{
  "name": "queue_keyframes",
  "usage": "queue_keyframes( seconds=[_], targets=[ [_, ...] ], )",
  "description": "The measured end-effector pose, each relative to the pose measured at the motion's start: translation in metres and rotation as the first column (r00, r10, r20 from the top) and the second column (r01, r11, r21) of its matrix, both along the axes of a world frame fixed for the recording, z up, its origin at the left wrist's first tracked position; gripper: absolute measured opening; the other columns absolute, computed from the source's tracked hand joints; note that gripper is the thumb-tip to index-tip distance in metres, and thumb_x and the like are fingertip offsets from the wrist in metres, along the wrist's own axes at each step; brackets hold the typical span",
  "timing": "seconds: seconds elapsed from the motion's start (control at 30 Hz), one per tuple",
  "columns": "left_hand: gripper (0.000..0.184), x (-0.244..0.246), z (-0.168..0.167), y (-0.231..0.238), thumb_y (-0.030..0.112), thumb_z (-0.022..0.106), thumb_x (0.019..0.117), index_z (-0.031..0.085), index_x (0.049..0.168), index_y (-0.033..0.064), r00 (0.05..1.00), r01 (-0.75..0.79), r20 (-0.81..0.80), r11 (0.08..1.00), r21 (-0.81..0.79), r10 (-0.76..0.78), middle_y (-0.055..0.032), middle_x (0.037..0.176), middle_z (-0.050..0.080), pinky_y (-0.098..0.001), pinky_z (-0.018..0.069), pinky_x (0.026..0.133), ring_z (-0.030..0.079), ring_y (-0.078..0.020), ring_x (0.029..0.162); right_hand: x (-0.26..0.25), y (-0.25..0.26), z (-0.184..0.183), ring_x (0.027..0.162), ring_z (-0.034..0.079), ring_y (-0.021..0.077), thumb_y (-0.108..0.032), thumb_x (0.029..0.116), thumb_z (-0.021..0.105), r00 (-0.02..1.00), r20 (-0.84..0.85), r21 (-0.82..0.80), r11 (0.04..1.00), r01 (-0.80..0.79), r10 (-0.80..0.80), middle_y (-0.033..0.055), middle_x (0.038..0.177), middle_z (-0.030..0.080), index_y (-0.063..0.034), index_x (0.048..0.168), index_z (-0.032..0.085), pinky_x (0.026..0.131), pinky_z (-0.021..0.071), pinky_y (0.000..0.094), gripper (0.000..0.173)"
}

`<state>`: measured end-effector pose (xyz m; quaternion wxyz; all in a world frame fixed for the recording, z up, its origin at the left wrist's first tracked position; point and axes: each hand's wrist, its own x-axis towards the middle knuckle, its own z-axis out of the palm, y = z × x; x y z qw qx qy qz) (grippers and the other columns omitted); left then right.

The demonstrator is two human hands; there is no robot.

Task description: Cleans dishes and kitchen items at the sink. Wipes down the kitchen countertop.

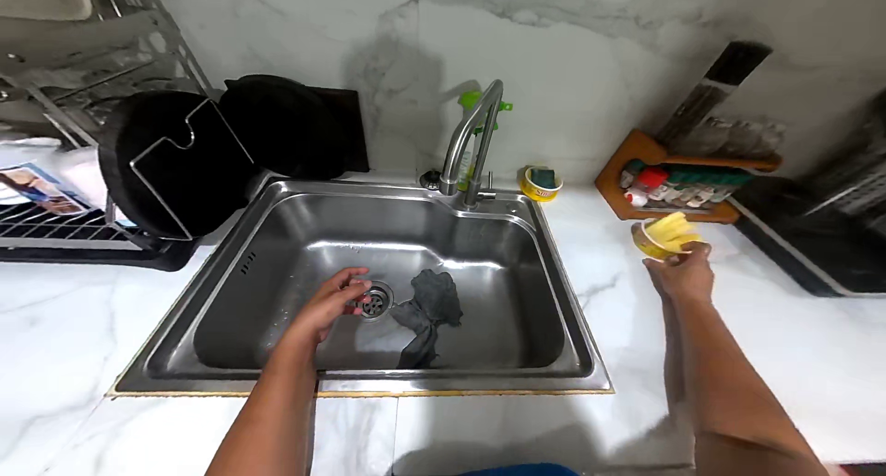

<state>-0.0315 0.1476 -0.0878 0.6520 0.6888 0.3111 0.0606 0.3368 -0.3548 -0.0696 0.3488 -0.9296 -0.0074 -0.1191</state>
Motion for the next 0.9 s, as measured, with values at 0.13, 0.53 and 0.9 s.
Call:
queue_keyframes(
  seconds=[0.13,0.53,0.9],
  targets=[
    [0.041,-0.002,0.000,0.003,0.016,0.056,0.1055,0.049,0.145,0.0068,1.000,-0.007,-0.007,1.000,0.003,0.007,-0.0142,0.116,0.063,-0.0368,0.0596,0.076,0.069,-0.0225,0.092,-0.001,0.033,0.004,0.134,0.047,0.0515,-0.019,0.0754,0.090,0.993,0.109,-0.026,0.999,-0.037,0.040,0.0399,0.143,0.042,0.0111,0.138,0.046,0.108,0.0448,0.0574,0.083],
    [0.042,-0.009,0.002,0.005,0.017,0.058,0.1040,0.049,0.143,0.0051,0.998,-0.047,-0.027,0.997,0.068,0.049,-0.0127,0.114,0.063,-0.0376,0.0596,0.075,0.068,-0.0217,0.091,0.035,0.055,-0.003,0.133,0.052,0.0431,-0.027,0.0737,0.091,0.982,0.187,0.182,0.983,-0.031,-0.003,0.0350,0.143,0.048,0.0102,0.146,0.038,0.111,0.0448,0.0511,0.097],
    [0.045,-0.006,-0.004,0.005,0.015,0.059,0.1034,0.047,0.145,0.0046,0.996,-0.066,-0.051,0.995,0.079,0.070,-0.0153,0.118,0.062,-0.0395,0.0590,0.077,0.068,-0.0241,0.094,0.013,0.247,0.051,0.118,0.062,0.0441,-0.021,0.0777,0.091,0.887,0.183,0.301,0.835,-0.462,0.425,0.0333,0.129,0.059,0.0073,0.142,0.038,0.101,0.0517,0.0568,0.088]
  ],
)
